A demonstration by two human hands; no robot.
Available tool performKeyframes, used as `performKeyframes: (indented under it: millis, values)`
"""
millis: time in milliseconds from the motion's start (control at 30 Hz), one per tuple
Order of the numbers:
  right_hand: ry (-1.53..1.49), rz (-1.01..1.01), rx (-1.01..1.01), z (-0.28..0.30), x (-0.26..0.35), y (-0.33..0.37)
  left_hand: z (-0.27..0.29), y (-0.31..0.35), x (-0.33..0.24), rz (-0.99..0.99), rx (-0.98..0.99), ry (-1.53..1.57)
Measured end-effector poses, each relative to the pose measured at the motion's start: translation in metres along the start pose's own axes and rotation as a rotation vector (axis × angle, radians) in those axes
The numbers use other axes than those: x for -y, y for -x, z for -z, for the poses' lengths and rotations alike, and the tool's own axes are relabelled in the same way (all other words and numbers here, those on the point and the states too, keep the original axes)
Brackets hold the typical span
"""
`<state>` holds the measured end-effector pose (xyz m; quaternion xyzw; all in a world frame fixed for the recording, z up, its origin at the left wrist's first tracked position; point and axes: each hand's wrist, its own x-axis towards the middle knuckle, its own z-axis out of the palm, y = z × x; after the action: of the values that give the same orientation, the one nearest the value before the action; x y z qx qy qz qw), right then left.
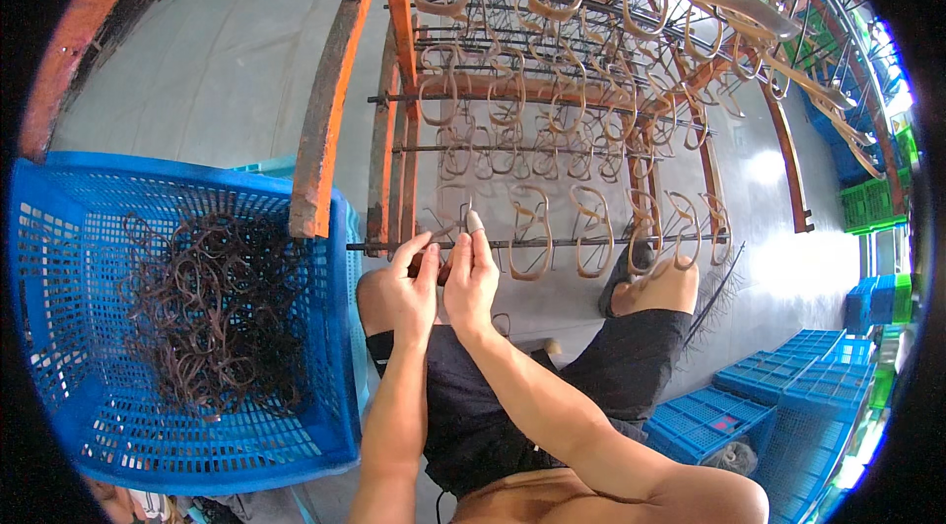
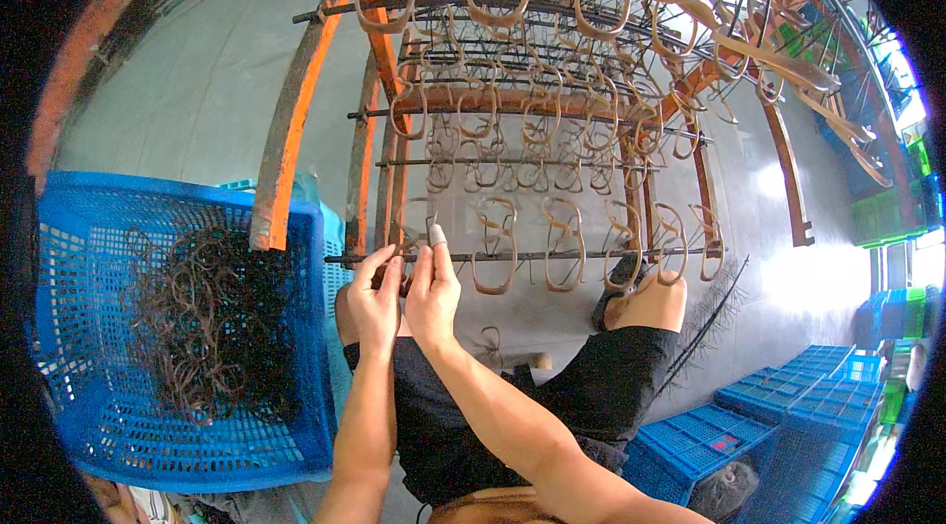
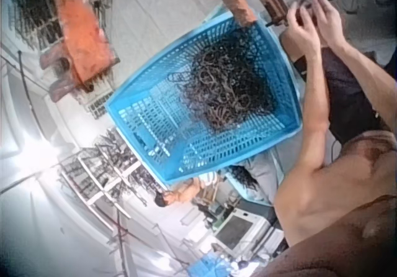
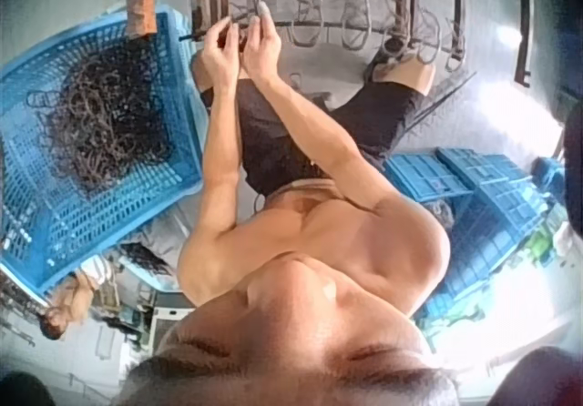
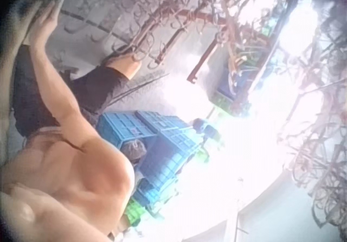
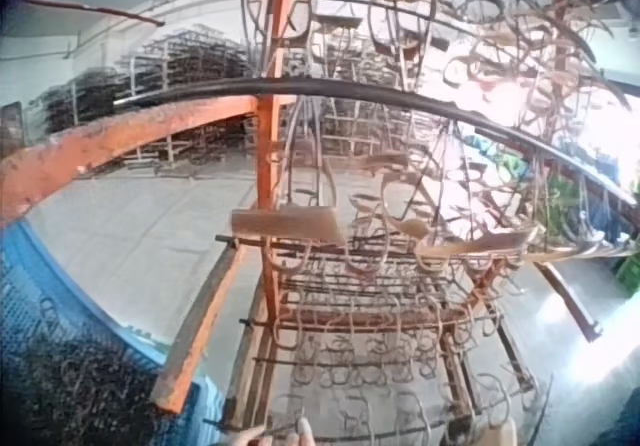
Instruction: The person sits on the floor and repeatedly picks up metal hooks from a blue basket. They insert the hooks into slots on a metal rack, then remove them and return them to the basket, repeating this cycle continuously.
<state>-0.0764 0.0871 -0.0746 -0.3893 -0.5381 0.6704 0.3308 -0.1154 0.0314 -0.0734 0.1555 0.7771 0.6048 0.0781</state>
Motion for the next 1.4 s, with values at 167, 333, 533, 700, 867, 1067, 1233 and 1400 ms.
performKeyframes:
  millis: [167,333,533,700,867,1067,1233,1400]
  values:
    - [0.124,0.063,0.009,-0.011,-0.001,0.01,0.007,-0.01,0.014,0.327,0.06,0.376]
    - [0.209,-0.002,0.052,-0.011,0.011,0.012,0.01,-0.015,0.016,0.575,0.109,0.653]
    - [0.326,0.143,0.058,-0.003,0.0,0.004,0.009,-0.014,0.012,0.656,0.116,0.738]
    - [0.335,0.071,0.058,-0.002,0.009,0.004,0.006,-0.014,0.003,0.634,0.079,0.712]
    - [0.288,0.197,0.023,-0.006,-0.005,0.005,0.008,-0.011,0.007,0.581,0.065,0.646]
    - [0.354,0.15,0.041,0.006,0.002,-0.002,0.001,-0.011,0.0,0.389,0.083,0.344]
    - [0.192,0.045,0.054,0.017,0.0,-0.006,0.001,-0.013,-0.017,0.137,0.131,-0.124]
    - [0.186,-0.134,0.082,0.031,-0.006,0.006,0.016,-0.001,-0.01,0.105,0.276,-0.1]
